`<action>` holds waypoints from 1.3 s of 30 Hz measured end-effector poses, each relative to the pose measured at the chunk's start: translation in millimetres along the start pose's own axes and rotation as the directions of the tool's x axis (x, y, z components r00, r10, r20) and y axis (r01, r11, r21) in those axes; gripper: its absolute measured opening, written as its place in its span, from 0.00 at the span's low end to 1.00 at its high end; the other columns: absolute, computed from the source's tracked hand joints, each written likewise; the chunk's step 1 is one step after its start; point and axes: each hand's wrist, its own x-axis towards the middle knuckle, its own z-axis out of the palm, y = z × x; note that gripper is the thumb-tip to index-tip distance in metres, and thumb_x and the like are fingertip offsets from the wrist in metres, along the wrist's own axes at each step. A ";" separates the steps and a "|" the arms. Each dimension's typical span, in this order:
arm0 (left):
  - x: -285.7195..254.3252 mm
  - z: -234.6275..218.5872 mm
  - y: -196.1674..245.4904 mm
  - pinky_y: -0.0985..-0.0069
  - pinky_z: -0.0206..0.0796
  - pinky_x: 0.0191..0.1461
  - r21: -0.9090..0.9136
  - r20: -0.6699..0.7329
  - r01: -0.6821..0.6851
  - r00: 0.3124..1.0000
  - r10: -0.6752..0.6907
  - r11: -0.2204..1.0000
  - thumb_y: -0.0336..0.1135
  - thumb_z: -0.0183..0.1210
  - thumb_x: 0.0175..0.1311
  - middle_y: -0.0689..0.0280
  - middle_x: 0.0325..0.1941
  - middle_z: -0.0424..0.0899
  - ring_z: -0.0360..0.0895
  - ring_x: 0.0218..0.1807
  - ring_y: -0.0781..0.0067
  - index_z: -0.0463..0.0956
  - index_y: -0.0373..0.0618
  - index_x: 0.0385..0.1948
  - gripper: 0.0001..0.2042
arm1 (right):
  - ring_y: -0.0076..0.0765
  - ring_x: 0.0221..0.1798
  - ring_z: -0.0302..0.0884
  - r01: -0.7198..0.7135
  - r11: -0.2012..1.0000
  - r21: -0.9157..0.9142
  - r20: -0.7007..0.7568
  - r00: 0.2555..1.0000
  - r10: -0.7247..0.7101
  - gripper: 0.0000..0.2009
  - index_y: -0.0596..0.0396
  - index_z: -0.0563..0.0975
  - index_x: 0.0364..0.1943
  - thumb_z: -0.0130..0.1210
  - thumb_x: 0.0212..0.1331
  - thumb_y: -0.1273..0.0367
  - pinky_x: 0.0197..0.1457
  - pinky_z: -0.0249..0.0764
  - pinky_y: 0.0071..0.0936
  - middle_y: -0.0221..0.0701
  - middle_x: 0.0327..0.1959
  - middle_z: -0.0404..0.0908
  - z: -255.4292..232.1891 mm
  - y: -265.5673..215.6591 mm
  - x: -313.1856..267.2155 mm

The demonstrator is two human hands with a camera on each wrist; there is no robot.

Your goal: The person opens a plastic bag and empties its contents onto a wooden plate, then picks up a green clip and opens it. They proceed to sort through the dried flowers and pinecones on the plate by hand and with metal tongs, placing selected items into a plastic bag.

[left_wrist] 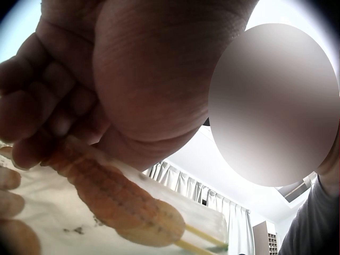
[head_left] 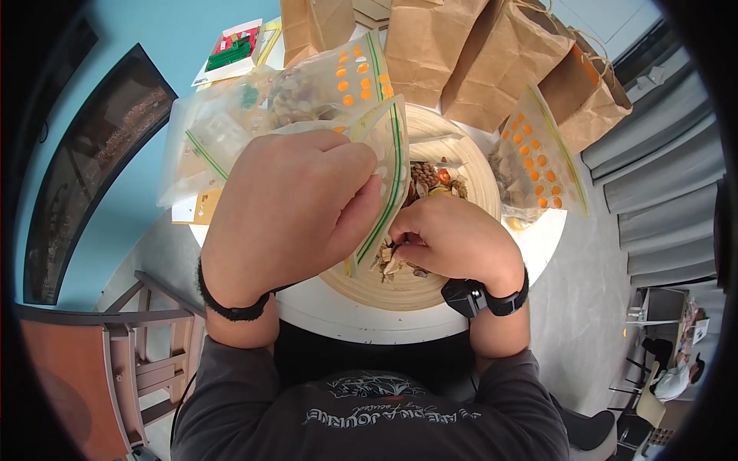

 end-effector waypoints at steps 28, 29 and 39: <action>1.3 1.8 2.0 0.63 0.67 0.28 -0.007 0.000 -0.003 1.000 0.003 1.000 0.26 0.66 0.58 0.59 0.22 0.80 0.79 0.25 0.55 0.81 0.39 0.29 0.03 | 0.53 0.39 0.87 0.023 1.000 -0.002 0.027 0.999 -0.023 0.12 0.59 0.88 0.42 0.68 0.56 0.68 0.44 0.80 0.43 0.43 0.36 0.88 -0.6 1.9 1.1; 1.3 2.0 2.2 0.63 0.67 0.28 -0.007 0.001 -0.004 1.000 0.004 1.000 0.26 0.66 0.58 0.59 0.22 0.80 0.79 0.25 0.55 0.81 0.39 0.29 0.03 | 0.53 0.39 0.87 0.023 1.000 -0.002 0.027 0.999 -0.023 0.12 0.59 0.88 0.42 0.68 0.56 0.68 0.44 0.80 0.43 0.43 0.36 0.88 -0.7 2.2 1.2; 1.1 2.9 2.3 0.63 0.67 0.28 -0.013 0.000 -0.014 1.000 0.014 1.000 0.26 0.66 0.58 0.59 0.22 0.79 0.78 0.24 0.54 0.81 0.39 0.29 0.03 | 0.53 0.35 0.84 -0.004 1.000 0.002 0.054 0.999 0.004 0.11 0.55 0.89 0.42 0.68 0.58 0.66 0.40 0.77 0.45 0.43 0.30 0.84 -0.8 0.7 2.3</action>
